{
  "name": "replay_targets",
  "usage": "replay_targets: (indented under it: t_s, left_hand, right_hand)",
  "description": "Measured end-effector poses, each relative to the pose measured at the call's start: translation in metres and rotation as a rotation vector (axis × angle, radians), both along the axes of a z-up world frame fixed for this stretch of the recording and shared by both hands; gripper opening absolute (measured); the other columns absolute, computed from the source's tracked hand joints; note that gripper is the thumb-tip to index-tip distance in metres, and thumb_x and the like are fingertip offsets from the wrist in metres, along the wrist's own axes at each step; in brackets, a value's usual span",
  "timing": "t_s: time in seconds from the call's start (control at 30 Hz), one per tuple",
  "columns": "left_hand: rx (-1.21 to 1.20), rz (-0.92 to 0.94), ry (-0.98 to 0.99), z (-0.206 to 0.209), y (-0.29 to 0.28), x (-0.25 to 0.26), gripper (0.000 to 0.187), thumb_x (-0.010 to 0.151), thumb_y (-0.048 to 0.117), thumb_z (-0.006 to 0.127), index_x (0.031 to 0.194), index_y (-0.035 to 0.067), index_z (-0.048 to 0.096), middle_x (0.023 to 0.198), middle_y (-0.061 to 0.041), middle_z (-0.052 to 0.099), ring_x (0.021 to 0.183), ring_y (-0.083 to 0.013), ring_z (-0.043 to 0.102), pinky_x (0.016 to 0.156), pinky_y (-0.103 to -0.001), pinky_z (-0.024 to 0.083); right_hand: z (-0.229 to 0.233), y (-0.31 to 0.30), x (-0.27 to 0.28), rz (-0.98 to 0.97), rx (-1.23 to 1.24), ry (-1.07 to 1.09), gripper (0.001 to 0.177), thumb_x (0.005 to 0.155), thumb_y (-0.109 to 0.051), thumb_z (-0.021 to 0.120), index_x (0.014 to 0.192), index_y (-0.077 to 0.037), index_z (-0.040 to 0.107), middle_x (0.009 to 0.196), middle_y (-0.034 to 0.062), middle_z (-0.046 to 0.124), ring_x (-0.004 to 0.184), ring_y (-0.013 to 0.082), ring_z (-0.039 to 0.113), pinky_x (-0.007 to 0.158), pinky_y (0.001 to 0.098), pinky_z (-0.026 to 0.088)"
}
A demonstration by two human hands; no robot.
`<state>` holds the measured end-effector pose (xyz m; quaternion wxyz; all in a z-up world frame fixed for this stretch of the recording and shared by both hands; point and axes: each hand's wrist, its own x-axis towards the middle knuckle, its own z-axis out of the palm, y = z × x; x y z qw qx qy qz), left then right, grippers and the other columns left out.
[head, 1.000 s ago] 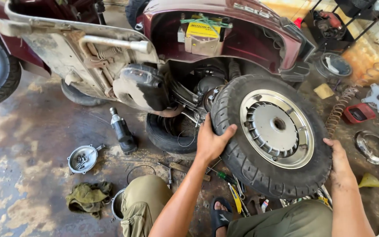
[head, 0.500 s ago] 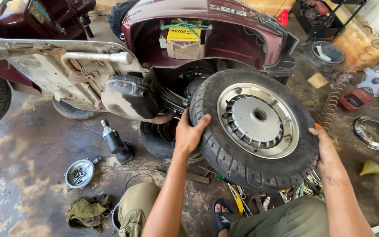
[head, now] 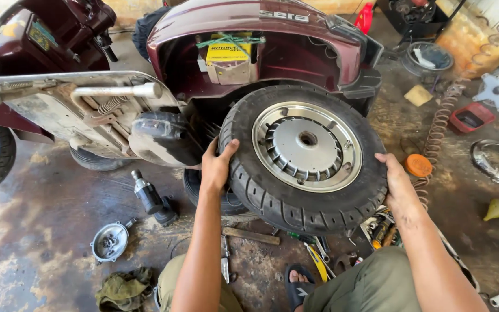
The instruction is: The person wipes the inner and outer surfaces of a motorcycle wheel with a cloth, rotating the wheel to reach different areas. The person then lifts the wheel and positions it near the motorcycle.
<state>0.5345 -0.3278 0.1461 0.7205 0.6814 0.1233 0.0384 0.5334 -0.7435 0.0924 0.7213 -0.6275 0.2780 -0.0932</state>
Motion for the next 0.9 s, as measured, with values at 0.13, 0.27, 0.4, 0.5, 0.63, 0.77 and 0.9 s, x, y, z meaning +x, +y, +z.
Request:
replay_targets:
  t_s: [0.13,0.27,0.4,0.5,0.63,0.77,0.9]
  left_hand:
    - [-0.003,0.021,0.036,-0.021,0.015,0.006,0.096,0.082,0.057,0.076,0.154,0.002,0.043,0.144,-0.035,0.051,0.138,-0.0473,0.047,0.109,-0.055,0.046]
    - [0.021,0.000,0.046,-0.032,0.025,0.035,0.095,0.080,0.053,0.075,0.154,0.002,0.043,0.148,-0.035,0.047,0.140,-0.0482,0.044,0.111,-0.057,0.043]
    - [-0.023,0.032,0.029,-0.039,0.033,0.034,0.089,0.083,0.043,0.072,0.154,0.000,0.040,0.151,-0.037,0.042,0.141,-0.0521,0.040,0.112,-0.059,0.041]
    - [-0.083,0.020,-0.001,-0.055,0.039,0.045,0.090,0.084,0.040,0.071,0.157,0.000,0.035,0.152,-0.039,0.037,0.142,-0.0545,0.036,0.111,-0.063,0.039]
    - [-0.090,-0.029,0.020,-0.065,0.045,0.054,0.091,0.085,0.039,0.070,0.158,0.000,0.032,0.153,-0.040,0.035,0.141,-0.0564,0.035,0.108,-0.066,0.040]
    - [-0.095,-0.014,-0.010,-0.085,0.055,0.061,0.085,0.083,0.032,0.069,0.157,0.005,0.037,0.153,-0.035,0.041,0.142,-0.0498,0.038,0.110,-0.061,0.040]
    - [-0.108,-0.044,-0.025,-0.094,0.059,0.063,0.087,0.082,0.029,0.068,0.159,0.008,0.035,0.155,-0.033,0.040,0.143,-0.0482,0.036,0.110,-0.061,0.039]
  right_hand:
    - [-0.008,0.004,0.022,-0.023,-0.024,0.014,0.058,0.082,-0.043,0.084,0.117,0.000,0.066,0.101,0.0202,0.066,0.090,0.0314,0.072,0.076,0.0523,0.060]
    - [-0.008,0.005,0.046,-0.029,-0.099,0.018,0.068,0.086,-0.043,0.083,0.128,0.004,0.060,0.110,0.0279,0.060,0.097,0.0392,0.067,0.078,0.0613,0.056]
    - [-0.009,0.020,0.048,-0.037,-0.150,0.045,0.074,0.089,-0.038,0.079,0.140,0.005,0.049,0.120,0.0318,0.051,0.106,0.0438,0.061,0.082,0.0637,0.053]
    - [-0.001,0.031,0.055,-0.051,-0.146,0.022,0.071,0.088,-0.035,0.081,0.140,0.002,0.049,0.119,0.0317,0.050,0.105,0.0442,0.060,0.082,0.0639,0.052]
    - [0.003,0.041,0.055,-0.057,-0.175,0.039,0.069,0.091,-0.033,0.077,0.143,0.000,0.046,0.122,0.0295,0.048,0.107,0.0425,0.058,0.084,0.0618,0.052]
    - [0.001,0.048,0.058,-0.029,-0.186,0.067,0.064,0.094,-0.032,0.073,0.143,-0.003,0.045,0.126,0.0311,0.045,0.110,0.0455,0.054,0.084,0.0637,0.049]
    - [0.012,0.056,0.057,-0.008,-0.221,0.051,0.062,0.094,-0.030,0.069,0.143,-0.003,0.042,0.129,0.0317,0.044,0.112,0.0458,0.052,0.087,0.0630,0.048]
